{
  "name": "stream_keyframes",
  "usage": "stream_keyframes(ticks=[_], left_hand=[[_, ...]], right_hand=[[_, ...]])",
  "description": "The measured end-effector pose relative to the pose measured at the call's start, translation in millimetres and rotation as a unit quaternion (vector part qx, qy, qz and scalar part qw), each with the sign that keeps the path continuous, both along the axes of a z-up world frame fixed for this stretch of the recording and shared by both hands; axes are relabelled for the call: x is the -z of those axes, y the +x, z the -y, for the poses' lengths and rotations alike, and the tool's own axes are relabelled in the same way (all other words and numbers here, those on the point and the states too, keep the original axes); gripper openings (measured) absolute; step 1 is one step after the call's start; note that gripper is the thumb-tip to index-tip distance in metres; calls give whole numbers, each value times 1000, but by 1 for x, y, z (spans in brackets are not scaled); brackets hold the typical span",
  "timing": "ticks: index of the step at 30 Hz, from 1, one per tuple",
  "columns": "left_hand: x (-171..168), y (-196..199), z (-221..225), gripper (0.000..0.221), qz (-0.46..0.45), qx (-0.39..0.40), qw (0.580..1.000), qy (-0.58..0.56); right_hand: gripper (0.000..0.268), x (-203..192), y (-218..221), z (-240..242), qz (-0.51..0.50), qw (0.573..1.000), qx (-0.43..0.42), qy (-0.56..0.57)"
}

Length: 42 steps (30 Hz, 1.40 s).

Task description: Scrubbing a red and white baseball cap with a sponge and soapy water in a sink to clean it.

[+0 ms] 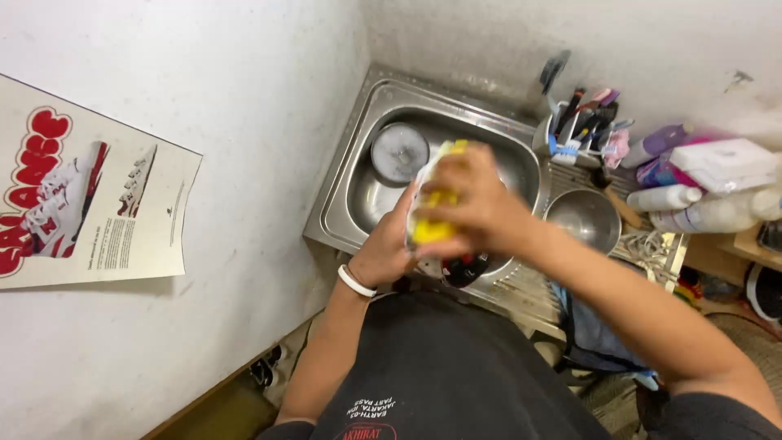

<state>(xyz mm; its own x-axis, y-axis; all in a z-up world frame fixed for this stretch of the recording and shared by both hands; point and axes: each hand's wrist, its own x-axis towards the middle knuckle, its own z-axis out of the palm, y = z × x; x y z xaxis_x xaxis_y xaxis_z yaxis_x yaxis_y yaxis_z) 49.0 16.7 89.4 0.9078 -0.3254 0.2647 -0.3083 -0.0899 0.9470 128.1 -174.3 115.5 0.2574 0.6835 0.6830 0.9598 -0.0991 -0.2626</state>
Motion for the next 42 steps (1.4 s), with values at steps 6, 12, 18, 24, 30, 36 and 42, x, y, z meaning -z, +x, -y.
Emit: stream_keyframes(ticks=[6,12,18,24,30,36,42], left_hand=[[18,-1,1,90,-55,-3,998,14],[7,-10,7,80,-69,-19,989,128],[0,-9,4,84,-21,-34,999,32],[6,-17,6,85,-36,-48,998,-3],[13,-19,1,99,-26,-22,999,-12],[-7,-14,13,65,7,-116,992,-49],[38,-24,23,56,6,-302,951,-70]], right_hand=[[39,8,40,14,8,1000,24,16],[42,6,45,28,-65,994,65,-57],[36,32,54,24,-29,999,10,17],[39,4,9,-4,-55,997,-49,23],[38,3,-20,-9,-4,1000,-24,-1],[36,24,32,8,-111,987,103,49],[32,22,26,9,-139,973,160,94]])
